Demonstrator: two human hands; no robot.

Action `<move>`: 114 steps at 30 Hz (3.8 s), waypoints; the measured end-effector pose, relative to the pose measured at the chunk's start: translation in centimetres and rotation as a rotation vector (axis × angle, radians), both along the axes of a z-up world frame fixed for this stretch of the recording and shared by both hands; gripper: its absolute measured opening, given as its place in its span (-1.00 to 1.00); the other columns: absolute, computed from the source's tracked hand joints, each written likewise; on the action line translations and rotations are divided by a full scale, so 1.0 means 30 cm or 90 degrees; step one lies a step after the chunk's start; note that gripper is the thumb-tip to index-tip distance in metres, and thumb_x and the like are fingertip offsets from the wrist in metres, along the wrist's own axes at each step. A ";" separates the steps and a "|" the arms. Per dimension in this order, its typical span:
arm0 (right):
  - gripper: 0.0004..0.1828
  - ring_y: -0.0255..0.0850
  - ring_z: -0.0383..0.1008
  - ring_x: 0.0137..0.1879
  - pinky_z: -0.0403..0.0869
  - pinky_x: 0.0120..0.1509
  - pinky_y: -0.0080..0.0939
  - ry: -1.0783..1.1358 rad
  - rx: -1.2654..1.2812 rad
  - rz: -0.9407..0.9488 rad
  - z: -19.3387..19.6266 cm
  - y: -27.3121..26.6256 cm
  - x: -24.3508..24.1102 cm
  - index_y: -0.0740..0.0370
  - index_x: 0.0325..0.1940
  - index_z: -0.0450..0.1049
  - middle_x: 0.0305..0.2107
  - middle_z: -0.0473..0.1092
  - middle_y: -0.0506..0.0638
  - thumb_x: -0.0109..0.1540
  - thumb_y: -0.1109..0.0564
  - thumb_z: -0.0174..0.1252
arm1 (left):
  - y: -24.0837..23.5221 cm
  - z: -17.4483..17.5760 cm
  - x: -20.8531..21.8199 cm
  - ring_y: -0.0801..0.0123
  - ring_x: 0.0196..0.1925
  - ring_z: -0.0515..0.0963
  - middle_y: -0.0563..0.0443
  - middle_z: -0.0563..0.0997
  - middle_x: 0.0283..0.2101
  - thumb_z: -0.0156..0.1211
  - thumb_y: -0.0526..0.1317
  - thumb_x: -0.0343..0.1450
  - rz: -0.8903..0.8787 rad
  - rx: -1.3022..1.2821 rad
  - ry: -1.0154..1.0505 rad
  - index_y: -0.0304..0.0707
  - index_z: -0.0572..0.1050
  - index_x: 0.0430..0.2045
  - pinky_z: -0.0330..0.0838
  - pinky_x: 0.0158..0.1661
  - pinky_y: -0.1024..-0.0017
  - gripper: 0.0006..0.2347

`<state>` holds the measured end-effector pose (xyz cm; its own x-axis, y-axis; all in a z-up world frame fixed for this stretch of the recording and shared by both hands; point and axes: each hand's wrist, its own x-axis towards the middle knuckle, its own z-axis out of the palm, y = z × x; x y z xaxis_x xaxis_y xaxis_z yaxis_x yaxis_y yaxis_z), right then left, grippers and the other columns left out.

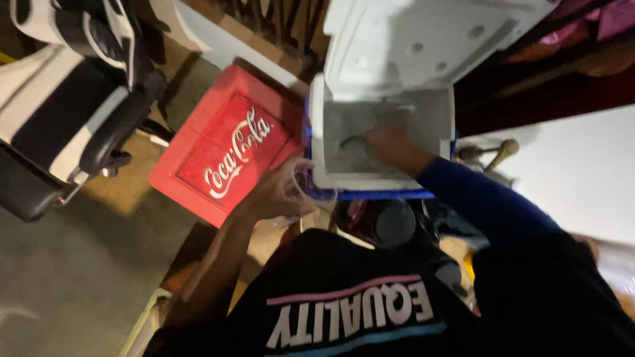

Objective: The person scoops ice from a white cooler using a metal scoop and adds it to several plastic cups containing a light-colored beverage. The person repeatedly moves between the cooler and a counter where the cups are placed, filling each cup with ice.

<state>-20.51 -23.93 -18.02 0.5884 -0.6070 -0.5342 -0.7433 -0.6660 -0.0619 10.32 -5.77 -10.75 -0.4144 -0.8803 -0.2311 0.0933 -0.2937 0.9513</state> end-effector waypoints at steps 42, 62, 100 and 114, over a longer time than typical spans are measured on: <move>-0.64 -0.15 0.55 -0.17 0.45 -0.30 -0.09 0.088 -0.574 0.139 1.153 0.304 -0.148 -0.01 -0.10 0.61 -0.30 0.49 -0.18 0.09 -0.12 0.17 | -0.188 0.265 -0.217 0.26 0.23 0.46 -0.06 0.45 0.12 0.62 -0.28 0.19 0.178 -0.381 -0.042 -0.27 0.21 0.24 0.44 0.24 0.25 -0.24; -0.76 0.12 0.53 -0.01 0.45 -0.06 0.25 0.081 -0.105 -0.052 0.072 0.013 -0.130 0.03 -0.10 0.60 -0.18 0.52 0.12 0.15 0.08 0.22 | 0.119 -0.004 -0.054 0.21 0.33 0.48 -0.12 0.50 0.25 0.63 -0.21 0.10 0.105 -0.212 -0.089 -0.30 0.22 0.32 0.37 0.28 0.21 -0.13; -0.74 0.17 0.54 -0.34 0.46 -0.18 0.12 -0.290 -0.157 -0.150 0.796 -0.086 -0.169 0.20 -0.29 0.61 -0.41 0.53 0.21 0.22 0.01 0.09 | -0.389 0.302 -0.310 0.10 0.11 0.62 -0.23 0.59 0.06 0.67 -0.15 0.09 0.121 -0.436 -0.290 -0.30 0.29 0.19 0.51 0.10 0.26 -0.21; -0.90 0.05 0.48 -0.26 0.46 -0.14 0.07 -0.389 -0.553 -0.032 1.133 0.233 -0.235 0.19 -0.25 0.57 -0.45 0.41 0.07 0.29 0.12 0.26 | -0.385 0.081 -0.432 0.24 0.25 0.52 -0.12 0.46 0.18 0.65 -0.39 0.21 0.245 -0.490 0.064 -0.32 0.20 0.29 0.45 0.30 0.26 -0.22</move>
<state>-27.57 -16.95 15.96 0.5736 -0.6693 0.4722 -0.7748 -0.6305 0.0474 -2.63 -17.32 -8.33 -0.0420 -0.8601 0.5084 0.1487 0.4978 0.8544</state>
